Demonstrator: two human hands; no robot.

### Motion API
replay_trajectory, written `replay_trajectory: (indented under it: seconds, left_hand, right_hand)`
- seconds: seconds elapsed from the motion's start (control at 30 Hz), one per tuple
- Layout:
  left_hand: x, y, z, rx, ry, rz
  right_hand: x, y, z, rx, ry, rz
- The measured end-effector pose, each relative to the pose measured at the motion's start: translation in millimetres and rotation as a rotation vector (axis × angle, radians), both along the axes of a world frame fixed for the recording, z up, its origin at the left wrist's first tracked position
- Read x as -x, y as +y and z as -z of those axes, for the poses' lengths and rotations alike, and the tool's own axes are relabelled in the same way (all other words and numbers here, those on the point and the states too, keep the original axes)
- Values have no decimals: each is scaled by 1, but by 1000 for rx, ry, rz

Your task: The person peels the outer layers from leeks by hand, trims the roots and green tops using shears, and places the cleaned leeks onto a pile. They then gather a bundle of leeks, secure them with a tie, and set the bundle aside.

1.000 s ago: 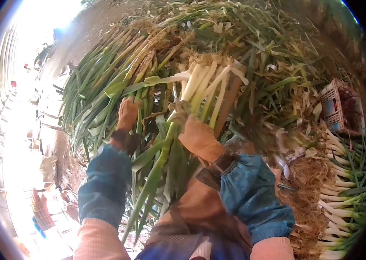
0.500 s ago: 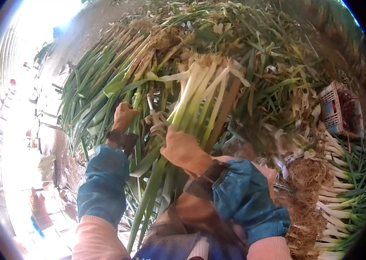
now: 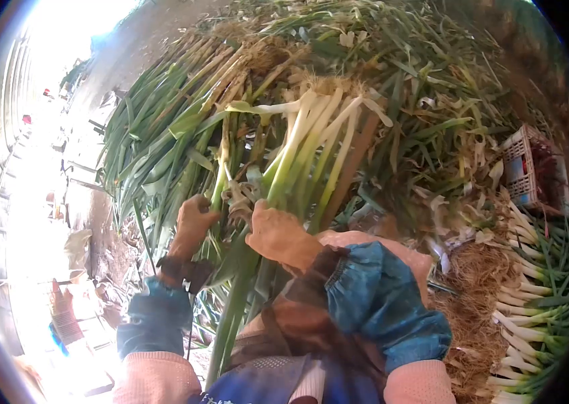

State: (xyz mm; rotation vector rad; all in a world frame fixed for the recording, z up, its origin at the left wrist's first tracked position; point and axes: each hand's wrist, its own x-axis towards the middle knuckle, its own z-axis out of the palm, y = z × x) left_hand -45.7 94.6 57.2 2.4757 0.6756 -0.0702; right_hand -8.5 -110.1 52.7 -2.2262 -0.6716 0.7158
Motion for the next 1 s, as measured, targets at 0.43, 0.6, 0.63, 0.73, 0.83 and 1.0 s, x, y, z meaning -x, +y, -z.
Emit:
replay_trajectory:
  seconds: [0.43, 0.6, 0.63, 0.73, 0.83, 1.0]
  left_hand:
    - [9, 34, 35, 267, 85, 309]
    - [-12, 26, 68, 363, 140, 43]
    - [-9, 20, 56, 396, 113, -12]
    - [16, 27, 44, 352, -48, 146]
    - [30, 26, 36, 527, -41, 19]
    - [51, 1, -2, 726, -7, -203]
  right_hand:
    - [4, -4, 8, 11, -73, -33]
    - [12, -7, -8, 64, -79, -73]
    - [17, -8, -9, 46, -83, -96]
    - [36, -10, -12, 25, -51, -139]
    - [48, -9, -21, 60, 23, -136]
    - [62, -8, -35, 101, 28, -212]
